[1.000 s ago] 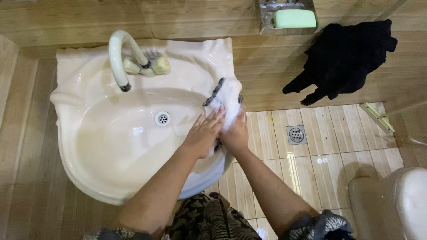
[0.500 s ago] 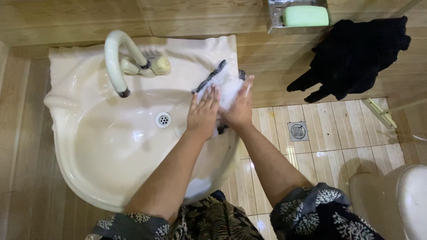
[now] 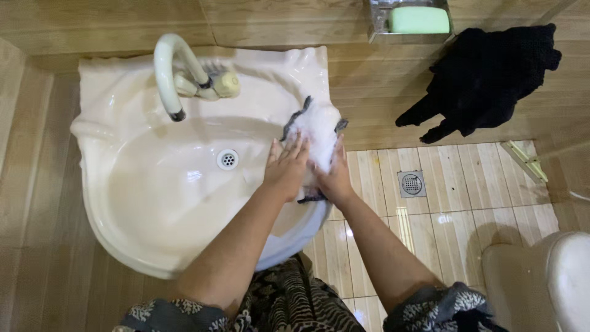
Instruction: The person scrubs the interior of a bathroom sink with a soapy cloth, rinses the cloth under running water, and wipes the faucet and basin surfaces. The person's left foot is placed inside the sink basin during the task.
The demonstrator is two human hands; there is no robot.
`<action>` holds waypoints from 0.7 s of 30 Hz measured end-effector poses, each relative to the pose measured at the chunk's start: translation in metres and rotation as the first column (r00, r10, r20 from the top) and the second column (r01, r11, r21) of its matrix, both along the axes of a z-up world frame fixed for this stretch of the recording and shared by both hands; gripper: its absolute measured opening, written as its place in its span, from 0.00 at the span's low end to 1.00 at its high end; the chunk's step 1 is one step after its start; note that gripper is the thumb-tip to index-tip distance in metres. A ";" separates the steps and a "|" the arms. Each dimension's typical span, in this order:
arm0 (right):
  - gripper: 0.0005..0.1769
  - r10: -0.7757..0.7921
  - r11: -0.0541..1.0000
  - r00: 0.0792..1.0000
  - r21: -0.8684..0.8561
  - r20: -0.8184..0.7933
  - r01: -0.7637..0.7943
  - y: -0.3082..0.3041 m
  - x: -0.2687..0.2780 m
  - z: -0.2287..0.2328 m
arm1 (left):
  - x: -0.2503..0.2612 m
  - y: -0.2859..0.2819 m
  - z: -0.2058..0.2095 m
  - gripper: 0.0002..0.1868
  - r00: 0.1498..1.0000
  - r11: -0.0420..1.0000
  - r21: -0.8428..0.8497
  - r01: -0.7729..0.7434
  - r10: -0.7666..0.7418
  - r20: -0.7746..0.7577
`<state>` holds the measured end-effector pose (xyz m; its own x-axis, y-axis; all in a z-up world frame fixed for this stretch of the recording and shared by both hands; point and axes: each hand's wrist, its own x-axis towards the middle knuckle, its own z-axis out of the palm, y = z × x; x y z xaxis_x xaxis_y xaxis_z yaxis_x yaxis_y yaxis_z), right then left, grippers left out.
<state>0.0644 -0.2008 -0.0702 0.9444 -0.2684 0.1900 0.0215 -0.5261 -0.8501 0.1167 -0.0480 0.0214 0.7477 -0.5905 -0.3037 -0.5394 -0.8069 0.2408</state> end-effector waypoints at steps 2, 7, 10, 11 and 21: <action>0.58 -0.012 1.000 0.999 0.001 0.035 0.012 0.008 -0.014 -0.004 | -0.012 0.004 0.013 0.55 0.998 0.997 0.074 0.015 -0.010 -0.066; 0.54 -0.053 0.980 0.998 0.195 0.037 0.045 0.040 -0.061 0.001 | -0.035 0.015 0.021 0.55 0.992 0.995 0.087 0.051 -0.041 -0.118; 0.53 -0.034 0.908 0.999 0.419 0.023 0.021 0.058 -0.083 0.006 | -0.045 0.026 0.010 0.49 0.995 0.997 0.049 0.063 -0.059 -0.078; 0.54 -0.025 0.848 0.999 0.530 0.022 0.010 0.061 -0.087 0.007 | -0.048 0.028 0.005 0.47 0.997 0.998 0.025 0.060 -0.059 -0.055; 0.55 -0.098 0.994 0.995 -0.036 0.021 0.098 0.031 -0.046 -0.019 | -0.038 0.020 -0.017 0.47 0.990 0.993 -0.032 -0.113 0.116 0.081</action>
